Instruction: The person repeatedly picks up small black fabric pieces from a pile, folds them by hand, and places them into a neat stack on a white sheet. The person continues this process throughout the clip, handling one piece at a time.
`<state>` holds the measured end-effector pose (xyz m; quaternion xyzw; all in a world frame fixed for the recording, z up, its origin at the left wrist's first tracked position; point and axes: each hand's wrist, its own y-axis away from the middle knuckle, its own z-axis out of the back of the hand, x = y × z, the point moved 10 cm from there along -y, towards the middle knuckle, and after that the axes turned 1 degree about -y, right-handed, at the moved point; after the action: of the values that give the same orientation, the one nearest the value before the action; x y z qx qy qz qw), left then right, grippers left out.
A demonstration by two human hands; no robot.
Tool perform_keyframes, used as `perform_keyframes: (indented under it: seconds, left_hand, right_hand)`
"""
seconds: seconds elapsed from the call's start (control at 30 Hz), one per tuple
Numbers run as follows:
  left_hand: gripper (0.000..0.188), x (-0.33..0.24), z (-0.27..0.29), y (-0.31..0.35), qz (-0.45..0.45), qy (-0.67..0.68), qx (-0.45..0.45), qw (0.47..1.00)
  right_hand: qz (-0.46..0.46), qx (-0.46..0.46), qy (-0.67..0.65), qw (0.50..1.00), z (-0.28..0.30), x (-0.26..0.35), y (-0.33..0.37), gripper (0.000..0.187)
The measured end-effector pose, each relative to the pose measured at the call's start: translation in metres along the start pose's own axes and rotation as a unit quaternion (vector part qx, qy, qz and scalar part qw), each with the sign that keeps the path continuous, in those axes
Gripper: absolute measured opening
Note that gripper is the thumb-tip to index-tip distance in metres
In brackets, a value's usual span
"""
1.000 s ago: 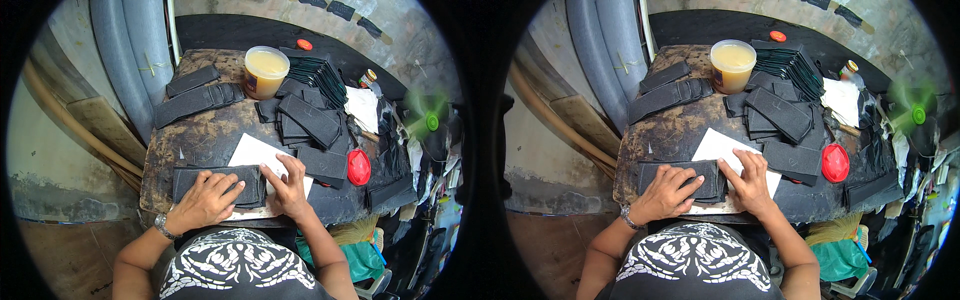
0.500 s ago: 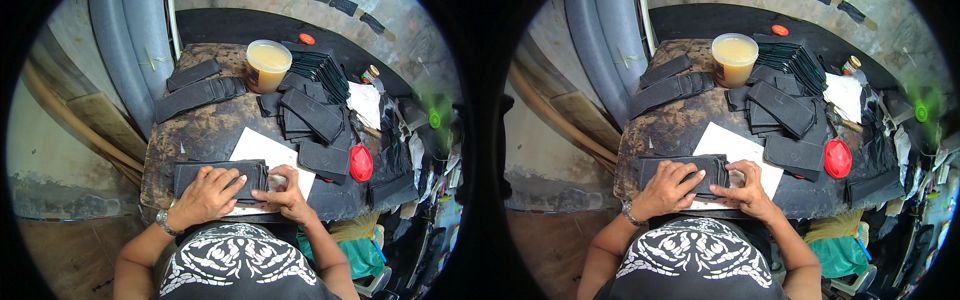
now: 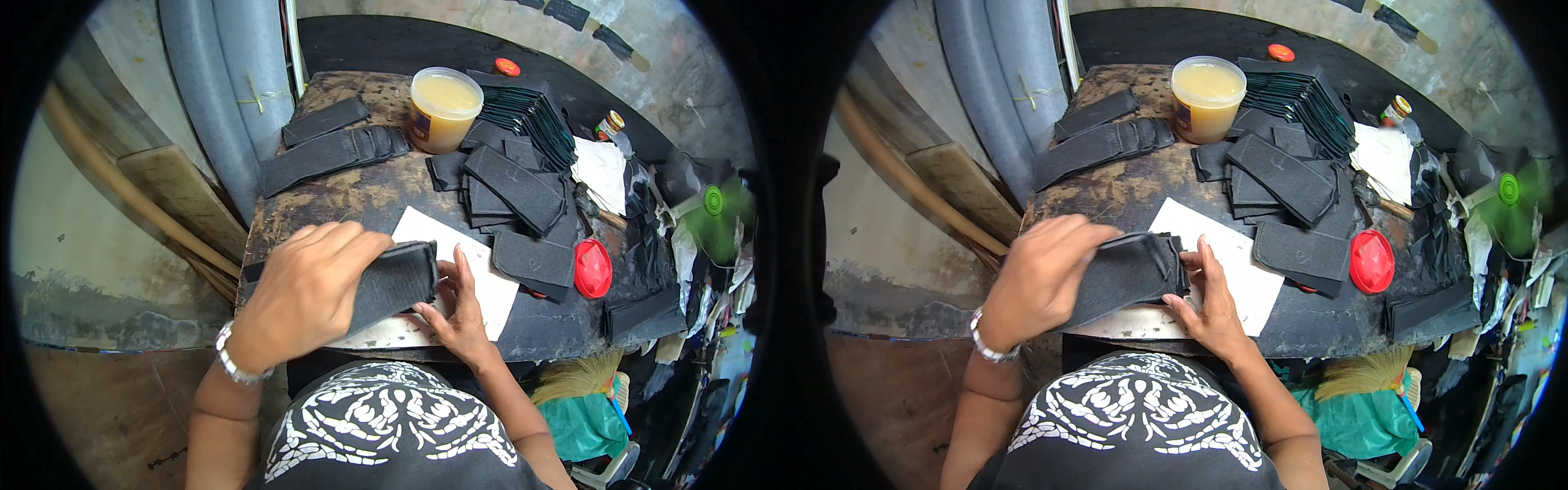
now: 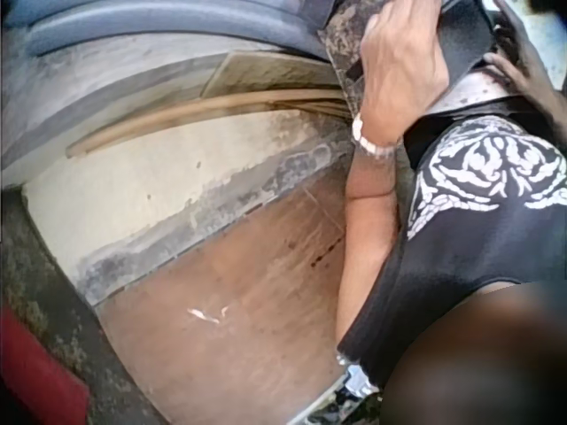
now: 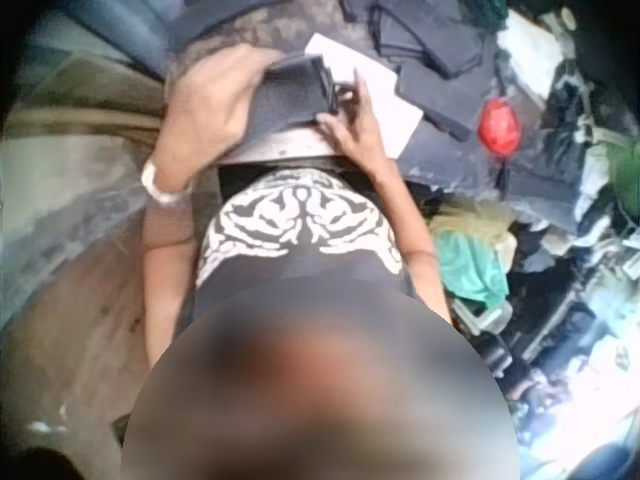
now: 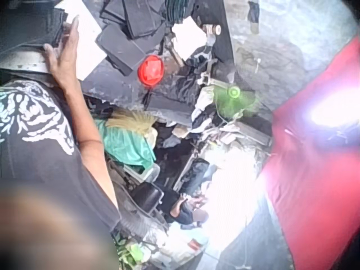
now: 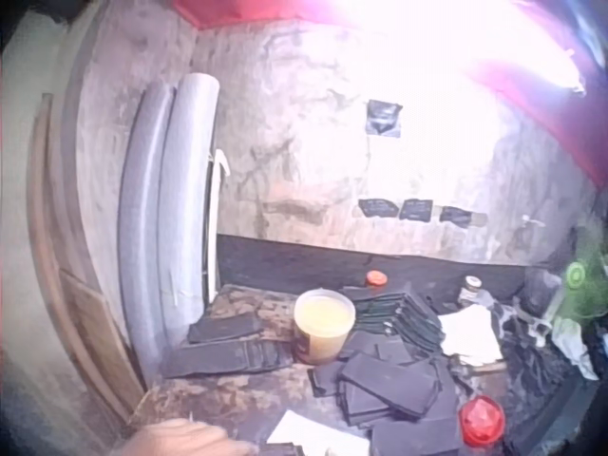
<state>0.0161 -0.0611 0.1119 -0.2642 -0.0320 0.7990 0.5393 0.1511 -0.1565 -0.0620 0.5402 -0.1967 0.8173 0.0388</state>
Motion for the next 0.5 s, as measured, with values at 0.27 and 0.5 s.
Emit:
perform_keyframes:
  seconds: [0.27,0.5]
  left_hand:
    - [0.028,0.076,-0.106,0.000,0.077,0.106,0.092,0.987]
    - [0.031,0.062,-0.097,0.003,0.006,0.078,0.003,0.997]
  right_hand:
    - [0.084,0.020,0.003,0.996,0.016,0.023,-0.017,0.068]
    - [0.122,0.056,0.331,0.934,0.004,0.027,-0.044,0.084]
